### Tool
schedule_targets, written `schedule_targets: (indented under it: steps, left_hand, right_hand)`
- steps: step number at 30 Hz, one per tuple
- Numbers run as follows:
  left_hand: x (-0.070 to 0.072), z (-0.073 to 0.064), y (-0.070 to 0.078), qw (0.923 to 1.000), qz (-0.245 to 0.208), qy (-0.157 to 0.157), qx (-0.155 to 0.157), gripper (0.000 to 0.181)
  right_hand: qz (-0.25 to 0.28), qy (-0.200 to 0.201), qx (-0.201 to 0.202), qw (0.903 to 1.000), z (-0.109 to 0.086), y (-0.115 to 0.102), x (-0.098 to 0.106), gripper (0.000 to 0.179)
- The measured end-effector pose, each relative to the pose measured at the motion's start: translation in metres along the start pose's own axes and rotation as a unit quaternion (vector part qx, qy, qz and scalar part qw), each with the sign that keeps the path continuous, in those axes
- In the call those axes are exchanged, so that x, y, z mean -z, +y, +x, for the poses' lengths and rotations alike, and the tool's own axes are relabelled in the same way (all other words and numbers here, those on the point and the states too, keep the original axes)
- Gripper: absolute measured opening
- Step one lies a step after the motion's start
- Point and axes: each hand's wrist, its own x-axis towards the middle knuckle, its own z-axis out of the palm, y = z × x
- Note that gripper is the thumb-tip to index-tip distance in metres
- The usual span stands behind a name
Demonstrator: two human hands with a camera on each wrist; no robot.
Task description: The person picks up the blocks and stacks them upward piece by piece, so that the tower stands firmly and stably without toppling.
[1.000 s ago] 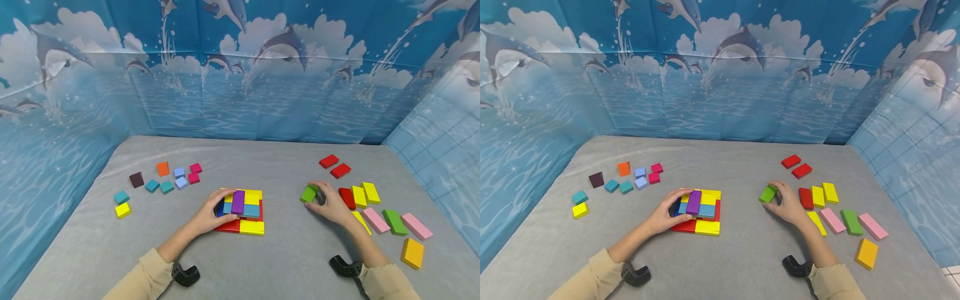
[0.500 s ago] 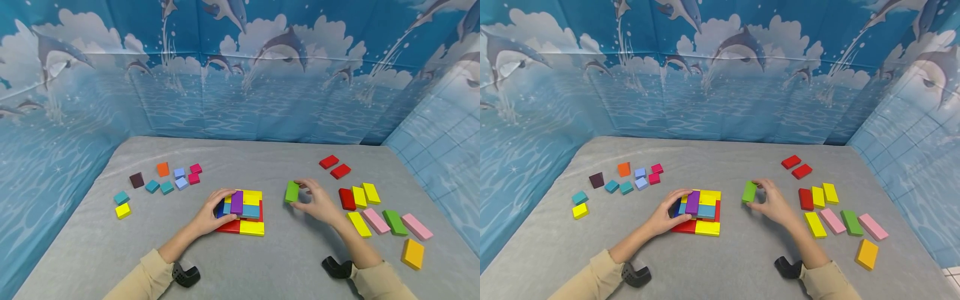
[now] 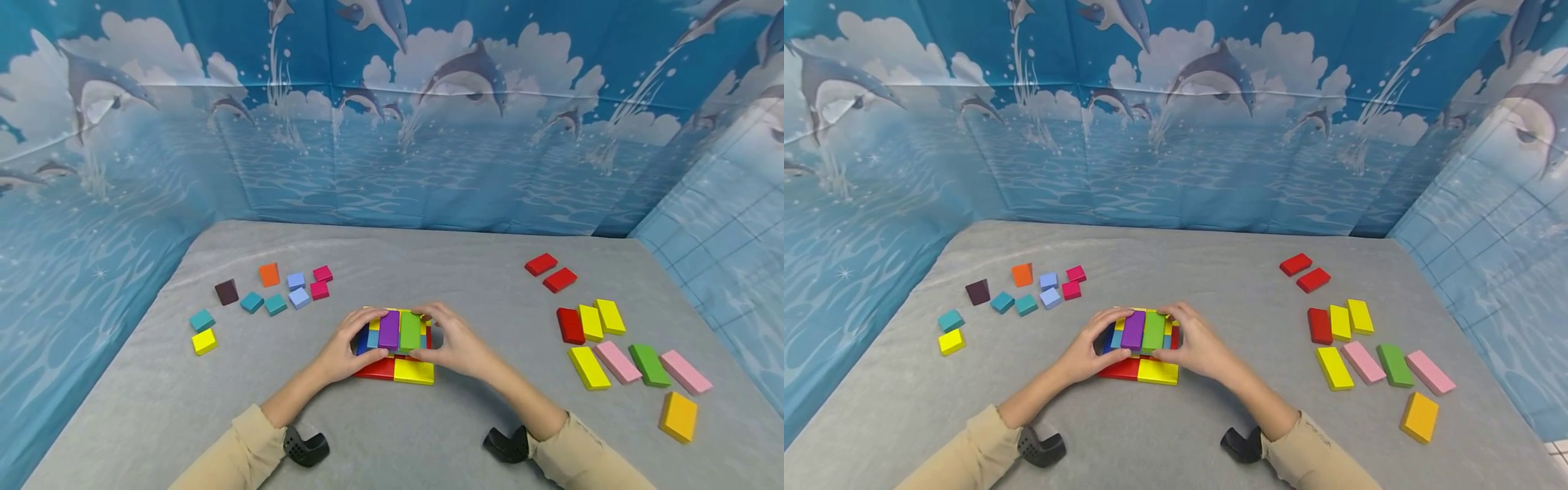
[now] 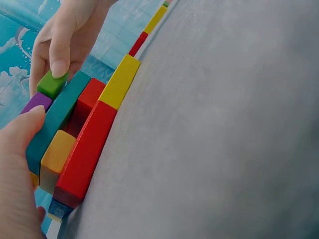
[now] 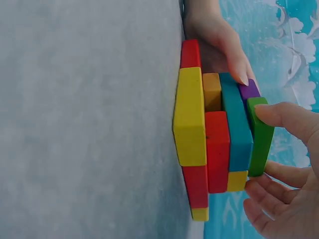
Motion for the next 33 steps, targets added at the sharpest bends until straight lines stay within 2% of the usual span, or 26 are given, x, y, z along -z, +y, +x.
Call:
schedule_targets:
  steps: [14,26,29,33]
  left_hand:
    - [-0.001,0.0,-0.001,0.9999,-0.008,-0.006,0.009,0.054]
    - [0.0,0.0,-0.002,0.9999,-0.01,-0.005,0.012,0.054]
    - [0.0,0.0,-0.001,0.9999,-0.008,-0.005,0.014,0.054]
    - [-0.001,0.0,0.0,0.9998,-0.004,-0.003,0.019,0.055]
  right_hand:
    - [-0.011,-0.004,-0.015,0.9998,0.002,0.001,-0.004,0.062]
    - [-0.017,-0.01,0.001,0.9998,0.002,0.003,-0.004,0.064]
    - [-0.001,-0.006,0.002,1.0,0.0,0.007,0.004,0.068]
    - [0.001,0.048,-0.014,0.9988,-0.008,0.025,0.032,0.066]
